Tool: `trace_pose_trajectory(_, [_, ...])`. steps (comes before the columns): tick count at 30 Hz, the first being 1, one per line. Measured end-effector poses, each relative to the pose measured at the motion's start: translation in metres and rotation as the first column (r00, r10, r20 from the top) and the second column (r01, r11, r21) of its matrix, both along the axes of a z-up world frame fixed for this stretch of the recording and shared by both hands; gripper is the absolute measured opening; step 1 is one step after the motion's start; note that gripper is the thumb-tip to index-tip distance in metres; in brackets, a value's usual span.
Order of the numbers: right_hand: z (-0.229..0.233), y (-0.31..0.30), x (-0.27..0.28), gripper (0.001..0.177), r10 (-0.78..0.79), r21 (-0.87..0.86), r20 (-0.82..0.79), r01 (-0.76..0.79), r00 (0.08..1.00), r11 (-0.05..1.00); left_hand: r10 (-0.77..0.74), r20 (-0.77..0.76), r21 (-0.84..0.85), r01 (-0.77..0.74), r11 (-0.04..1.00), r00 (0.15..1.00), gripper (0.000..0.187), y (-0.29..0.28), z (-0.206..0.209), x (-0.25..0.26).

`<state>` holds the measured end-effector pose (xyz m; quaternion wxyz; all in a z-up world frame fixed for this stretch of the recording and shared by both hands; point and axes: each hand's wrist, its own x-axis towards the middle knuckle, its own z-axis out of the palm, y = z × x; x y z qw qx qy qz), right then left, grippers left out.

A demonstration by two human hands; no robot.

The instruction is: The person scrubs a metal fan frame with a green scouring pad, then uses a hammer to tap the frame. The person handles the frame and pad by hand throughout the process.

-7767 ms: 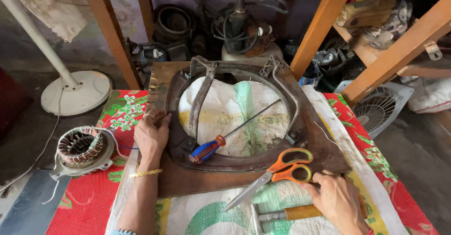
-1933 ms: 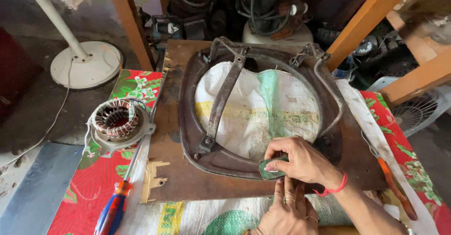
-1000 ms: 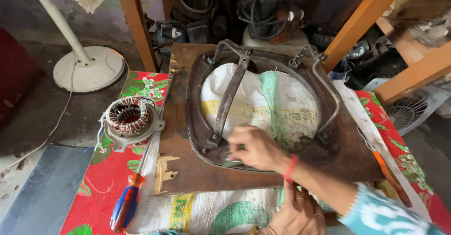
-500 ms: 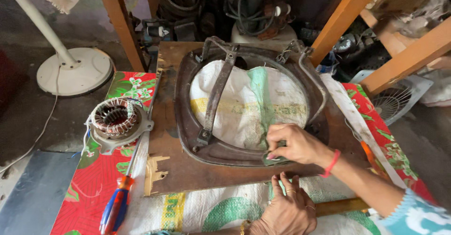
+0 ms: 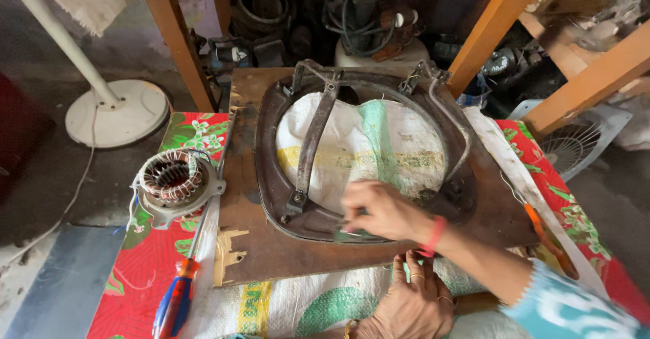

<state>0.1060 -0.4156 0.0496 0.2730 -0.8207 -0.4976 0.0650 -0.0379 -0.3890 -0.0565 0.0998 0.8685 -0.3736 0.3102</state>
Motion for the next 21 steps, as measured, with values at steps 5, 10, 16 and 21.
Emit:
trace_pose_trajectory(5, [0.014,-0.063,0.004,0.029,-0.106,-0.027,-0.03,0.106,0.994,0.994,0.027,0.037,0.021,-0.028,0.999,0.999,0.045,-0.003,-0.002,0.002])
trace_pose_trajectory(10, [0.003,-0.022,0.0,0.029,-0.055,-0.042,0.009,0.055,0.998,0.998,0.044,0.081,0.09,-0.051,0.995,0.996,0.041,-0.007,-0.004,0.004])
trace_pose_trajectory(16, [-0.013,0.058,0.004,0.031,-0.083,0.007,0.06,0.083,0.995,0.997,-0.014,0.023,0.014,0.014,1.0,1.0,0.041,0.004,-0.001,0.008])
trace_pose_trajectory(21, [-0.002,0.025,-0.01,0.037,-0.178,-0.048,0.025,0.179,0.984,0.983,-0.034,-0.059,-0.04,0.032,0.999,0.998,0.041,0.005,0.0,0.004])
